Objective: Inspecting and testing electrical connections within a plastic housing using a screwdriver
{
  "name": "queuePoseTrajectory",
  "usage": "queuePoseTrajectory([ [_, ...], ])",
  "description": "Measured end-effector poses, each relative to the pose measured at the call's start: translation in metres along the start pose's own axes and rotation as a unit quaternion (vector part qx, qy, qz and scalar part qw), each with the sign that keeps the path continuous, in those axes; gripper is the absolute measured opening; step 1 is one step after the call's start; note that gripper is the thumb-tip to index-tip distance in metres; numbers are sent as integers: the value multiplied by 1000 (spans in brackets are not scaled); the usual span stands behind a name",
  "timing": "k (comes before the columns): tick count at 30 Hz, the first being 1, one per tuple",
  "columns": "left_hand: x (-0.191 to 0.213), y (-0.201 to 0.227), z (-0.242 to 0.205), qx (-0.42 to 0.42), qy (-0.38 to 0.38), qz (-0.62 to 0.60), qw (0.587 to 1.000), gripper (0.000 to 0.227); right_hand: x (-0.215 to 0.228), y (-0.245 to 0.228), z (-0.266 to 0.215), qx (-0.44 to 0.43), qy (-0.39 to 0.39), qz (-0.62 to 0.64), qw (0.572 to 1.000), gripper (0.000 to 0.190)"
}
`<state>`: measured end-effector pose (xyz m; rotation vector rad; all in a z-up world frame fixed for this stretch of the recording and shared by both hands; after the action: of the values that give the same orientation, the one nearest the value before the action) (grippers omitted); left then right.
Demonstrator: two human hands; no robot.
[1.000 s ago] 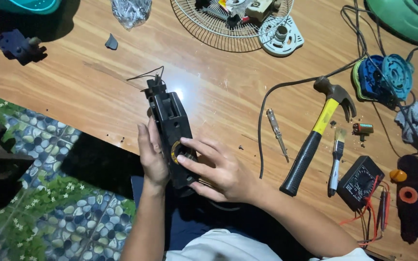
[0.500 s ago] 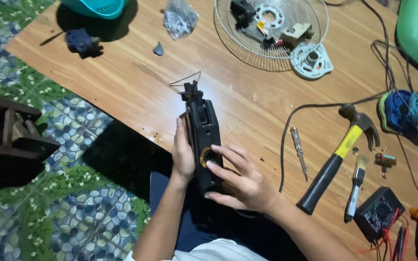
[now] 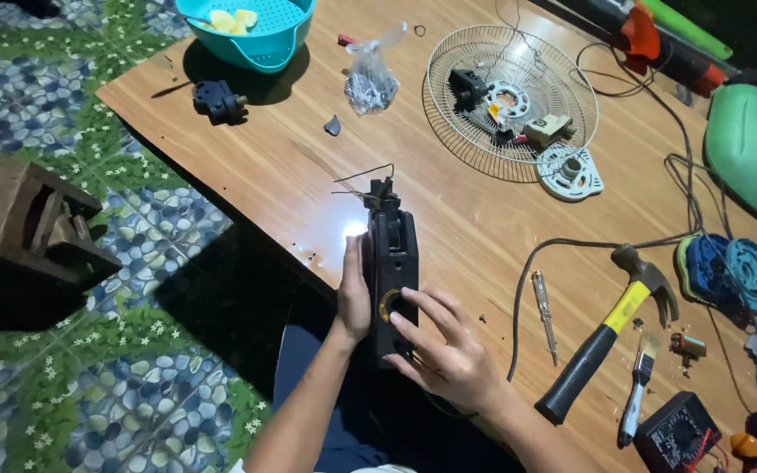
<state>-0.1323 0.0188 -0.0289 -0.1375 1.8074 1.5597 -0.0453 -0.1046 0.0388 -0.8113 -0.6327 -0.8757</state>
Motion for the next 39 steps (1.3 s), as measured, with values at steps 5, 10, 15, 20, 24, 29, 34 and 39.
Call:
queuePoseTrajectory([
  [5,4,-1,0,-2,59,86,995,61,2,2,-1,-23,2,35,999,56],
  [10,-4,10,-4,27,146,127,981,60,9,6,8,-134,12,94,986,58],
  [15,-35,46,-3,-63,119,486,864,44,-28,55,-28,-357,37,379,853,71],
  [20,-64,42,14,-164,128,591,779,42,-22,79,-33,-420,8,339,842,62],
  [24,-82,9,36,-208,106,660,714,44,-11,88,-29,-498,-28,317,807,66],
  [29,-96,-8,58,-221,76,696,679,44,8,98,-22,-483,-64,153,860,72],
  [34,-90,-32,80,-148,38,706,692,47,14,100,-13,-304,-93,-58,946,97],
  [39,-89,-28,79,-182,5,699,691,48,-1,120,-18,-244,-136,-59,958,107],
])
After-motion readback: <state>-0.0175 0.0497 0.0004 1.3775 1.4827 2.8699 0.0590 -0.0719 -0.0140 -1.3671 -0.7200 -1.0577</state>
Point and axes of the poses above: each hand's wrist, its own z-axis towards the middle knuckle, its own x-axis out of the back of the hand, y = z × x, the point moved 4 cm from there along z, towards the middle knuckle, and after that the axes turned 6 degrees about -z, right-handed, at the moved point
